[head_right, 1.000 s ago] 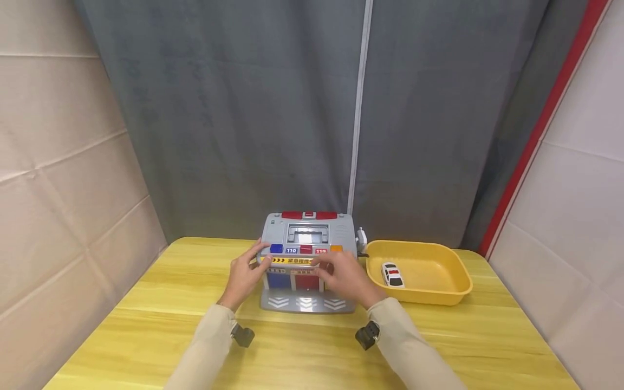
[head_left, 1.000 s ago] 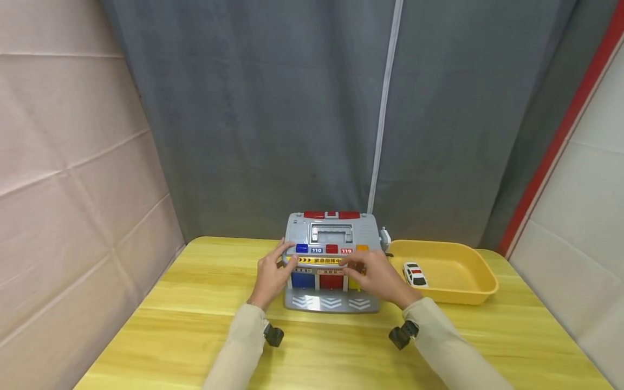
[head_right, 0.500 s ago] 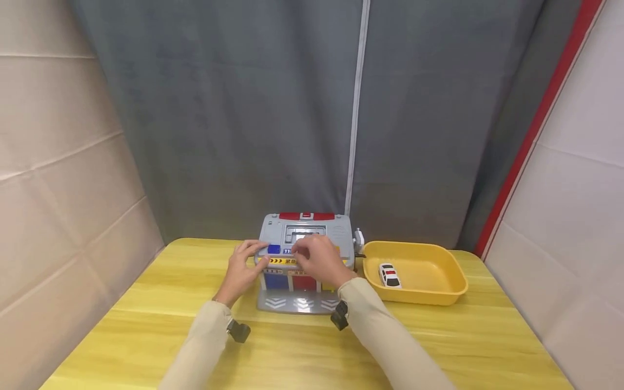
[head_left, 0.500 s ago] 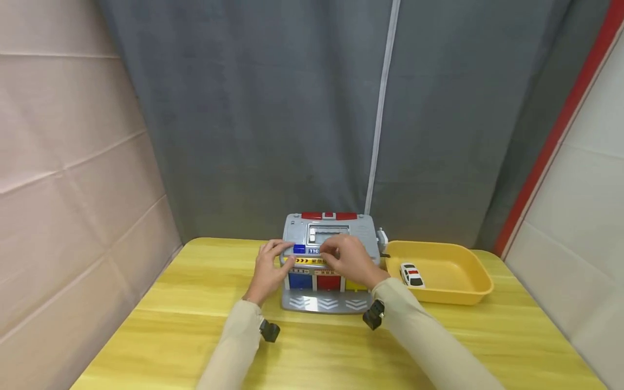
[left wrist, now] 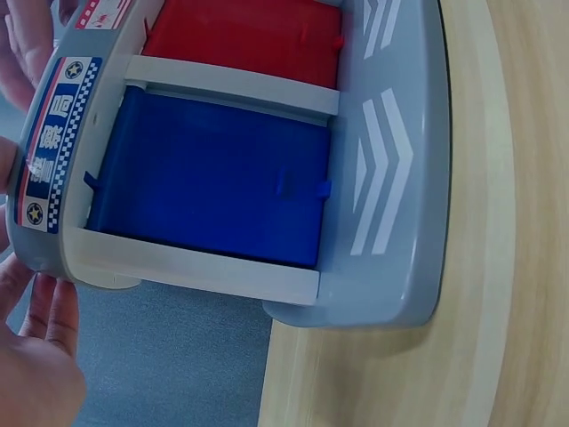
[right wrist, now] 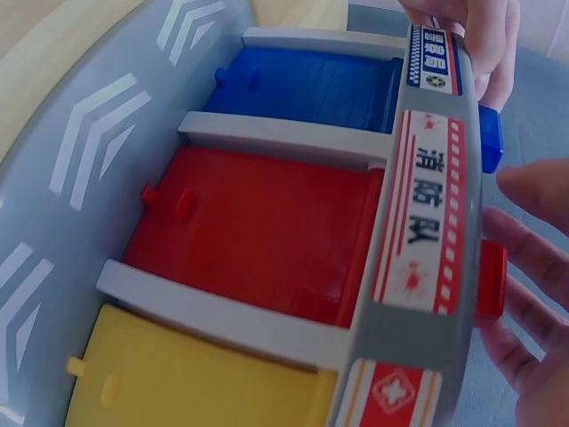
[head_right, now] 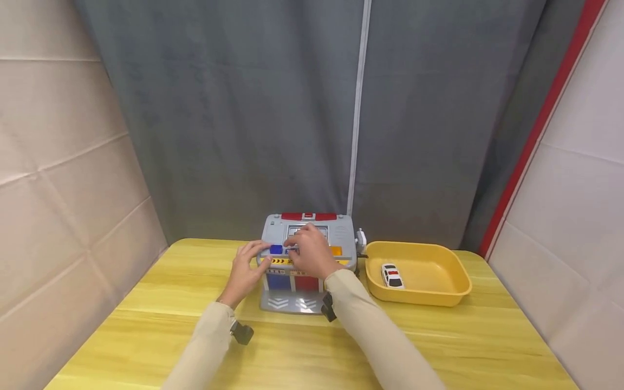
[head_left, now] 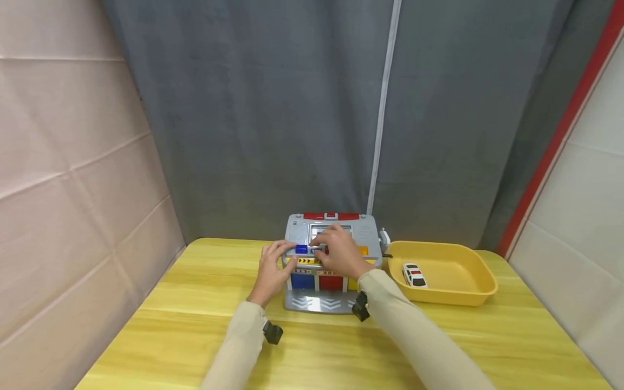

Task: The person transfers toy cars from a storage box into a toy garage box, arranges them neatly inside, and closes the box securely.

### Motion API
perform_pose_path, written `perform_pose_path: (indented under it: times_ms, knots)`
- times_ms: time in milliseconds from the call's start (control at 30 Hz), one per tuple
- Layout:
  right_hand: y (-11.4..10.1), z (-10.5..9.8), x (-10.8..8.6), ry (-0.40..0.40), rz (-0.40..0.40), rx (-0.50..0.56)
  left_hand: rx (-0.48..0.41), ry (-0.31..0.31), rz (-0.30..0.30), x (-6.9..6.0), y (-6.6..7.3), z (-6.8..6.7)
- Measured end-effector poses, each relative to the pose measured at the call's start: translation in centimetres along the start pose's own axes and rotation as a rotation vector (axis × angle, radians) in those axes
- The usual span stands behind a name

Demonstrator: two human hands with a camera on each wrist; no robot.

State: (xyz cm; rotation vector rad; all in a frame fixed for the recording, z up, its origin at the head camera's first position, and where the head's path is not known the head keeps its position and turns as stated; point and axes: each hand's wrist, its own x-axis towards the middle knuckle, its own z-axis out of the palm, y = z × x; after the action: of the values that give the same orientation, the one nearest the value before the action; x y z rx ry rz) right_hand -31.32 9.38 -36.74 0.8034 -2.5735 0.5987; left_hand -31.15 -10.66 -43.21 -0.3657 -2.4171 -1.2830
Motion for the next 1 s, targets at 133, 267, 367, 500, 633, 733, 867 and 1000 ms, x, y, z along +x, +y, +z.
perform_pose_path:
  times_ms: [133, 267, 367, 500, 633, 733, 867, 1000]
  knots:
    - [-0.3, 0.1, 0.4, -0.023, 0.007, 0.021, 0.014, 0.006, 0.021, 0.1, 0.0, 0.0]
    - [-0.6, 0.2, 0.7, -0.052, 0.042, 0.038, 0.005, 0.004, 0.023, 0.2, 0.1, 0.1]
    - [-0.8, 0.3, 0.7, -0.058, 0.068, 0.045, -0.003, 0.007, 0.031, 0.1, 0.1, 0.3]
    - [-1.1, 0.1, 0.7, -0.061, 0.097, 0.051, -0.009, 0.005, 0.027, 0.0, 0.4, 0.6]
    - [-1.4, -0.1, 0.9, -0.052, 0.097, 0.063, -0.004, 0.002, 0.014, -0.1, 0.7, 0.4]
    - [-1.6, -0.2, 1.1, -0.040, 0.079, 0.069, 0.008, -0.001, 0.014, -0.2, 0.8, 0.0]
    - [-2.0, 0.2, 1.0, -0.057, 0.051, 0.051, 0.014, -0.001, -0.002, -0.6, 0.6, -0.4]
    - [-2.5, 0.4, 0.9, -0.070, 0.059, 0.036, 0.007, -0.006, -0.029, -0.8, 0.3, -0.6]
